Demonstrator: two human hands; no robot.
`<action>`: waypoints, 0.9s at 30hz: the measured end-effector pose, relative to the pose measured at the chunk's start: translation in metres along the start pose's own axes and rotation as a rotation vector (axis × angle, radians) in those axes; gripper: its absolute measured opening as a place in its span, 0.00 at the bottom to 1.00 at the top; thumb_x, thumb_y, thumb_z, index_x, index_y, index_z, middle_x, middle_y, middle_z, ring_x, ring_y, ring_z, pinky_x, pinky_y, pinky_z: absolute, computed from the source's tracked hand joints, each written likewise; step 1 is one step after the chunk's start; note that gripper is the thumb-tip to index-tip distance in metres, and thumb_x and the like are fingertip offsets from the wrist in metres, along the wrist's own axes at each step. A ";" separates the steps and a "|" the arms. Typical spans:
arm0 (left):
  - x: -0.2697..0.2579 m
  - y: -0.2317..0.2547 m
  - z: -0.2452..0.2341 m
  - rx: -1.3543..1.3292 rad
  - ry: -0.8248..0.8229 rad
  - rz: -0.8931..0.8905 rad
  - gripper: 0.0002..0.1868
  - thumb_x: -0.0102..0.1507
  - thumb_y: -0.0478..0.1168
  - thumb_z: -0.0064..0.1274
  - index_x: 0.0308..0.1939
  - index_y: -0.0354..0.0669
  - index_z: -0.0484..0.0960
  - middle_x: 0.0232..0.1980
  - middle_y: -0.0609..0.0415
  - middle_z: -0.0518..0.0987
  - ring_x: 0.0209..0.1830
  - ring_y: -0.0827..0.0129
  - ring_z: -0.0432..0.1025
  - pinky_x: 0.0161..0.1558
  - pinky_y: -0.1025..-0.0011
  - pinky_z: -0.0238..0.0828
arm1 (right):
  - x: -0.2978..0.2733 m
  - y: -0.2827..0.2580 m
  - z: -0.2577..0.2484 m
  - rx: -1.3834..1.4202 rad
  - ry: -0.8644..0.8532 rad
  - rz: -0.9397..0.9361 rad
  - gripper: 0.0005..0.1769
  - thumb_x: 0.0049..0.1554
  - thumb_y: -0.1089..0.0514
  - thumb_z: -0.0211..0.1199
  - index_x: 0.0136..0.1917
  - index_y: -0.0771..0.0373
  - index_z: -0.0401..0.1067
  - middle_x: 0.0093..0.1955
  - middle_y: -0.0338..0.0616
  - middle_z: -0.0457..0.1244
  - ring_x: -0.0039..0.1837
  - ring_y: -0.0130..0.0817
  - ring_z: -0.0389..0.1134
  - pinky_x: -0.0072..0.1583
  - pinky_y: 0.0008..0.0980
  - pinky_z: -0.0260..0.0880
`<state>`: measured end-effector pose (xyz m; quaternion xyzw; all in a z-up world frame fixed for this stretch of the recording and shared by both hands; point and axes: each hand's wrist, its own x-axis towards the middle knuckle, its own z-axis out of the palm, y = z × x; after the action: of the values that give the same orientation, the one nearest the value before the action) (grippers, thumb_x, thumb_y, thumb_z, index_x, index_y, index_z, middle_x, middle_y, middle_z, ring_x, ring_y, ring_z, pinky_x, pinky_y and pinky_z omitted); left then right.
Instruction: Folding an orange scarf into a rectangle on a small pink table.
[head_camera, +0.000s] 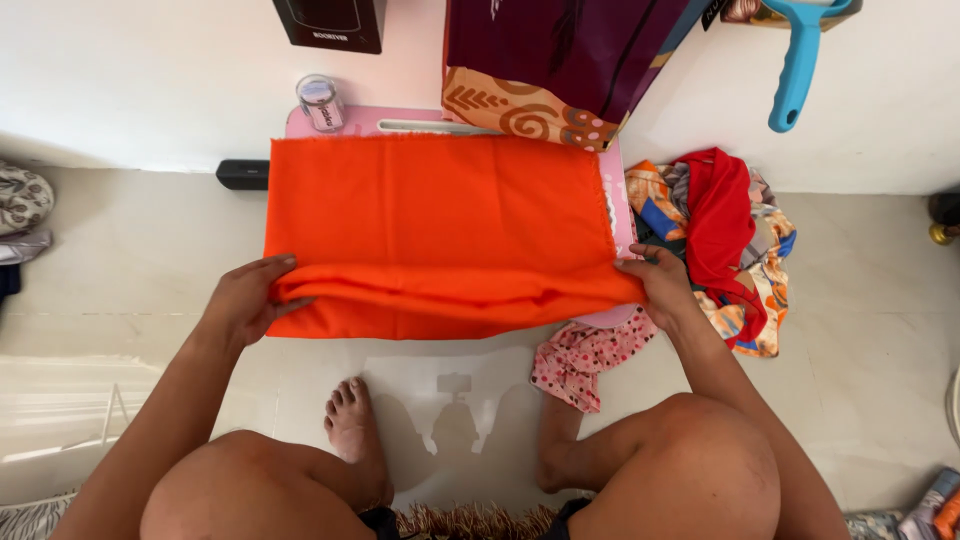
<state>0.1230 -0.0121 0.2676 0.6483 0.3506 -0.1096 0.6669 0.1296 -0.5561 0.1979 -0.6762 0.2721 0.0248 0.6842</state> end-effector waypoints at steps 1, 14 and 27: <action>0.008 0.007 0.007 -0.058 -0.019 -0.040 0.24 0.68 0.37 0.55 0.66 0.30 0.71 0.69 0.27 0.67 0.56 0.37 0.76 0.52 0.47 0.80 | 0.021 0.006 0.004 0.028 0.012 0.021 0.30 0.53 0.66 0.71 0.67 0.70 0.64 0.49 0.56 0.66 0.52 0.48 0.73 0.50 0.52 0.78; 0.036 0.041 -0.001 0.880 -0.011 0.228 0.38 0.64 0.61 0.58 0.65 0.33 0.78 0.43 0.41 0.84 0.24 0.57 0.81 0.41 0.57 0.80 | 0.025 -0.053 0.009 -0.658 -0.151 -0.506 0.23 0.52 0.59 0.75 0.58 0.69 0.73 0.53 0.56 0.68 0.54 0.42 0.70 0.54 0.38 0.72; 0.089 0.021 -0.002 1.438 -0.237 0.665 0.20 0.65 0.49 0.55 0.60 0.49 0.81 0.60 0.51 0.81 0.63 0.55 0.74 0.64 0.56 0.71 | 0.032 -0.063 0.049 -1.353 -0.678 -0.540 0.22 0.49 0.53 0.73 0.56 0.61 0.75 0.56 0.50 0.69 0.65 0.51 0.68 0.66 0.46 0.68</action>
<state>0.2002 0.0201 0.2301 0.9739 -0.0907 -0.1725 0.1164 0.1990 -0.5264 0.2391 -0.9424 -0.1973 0.2221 0.1539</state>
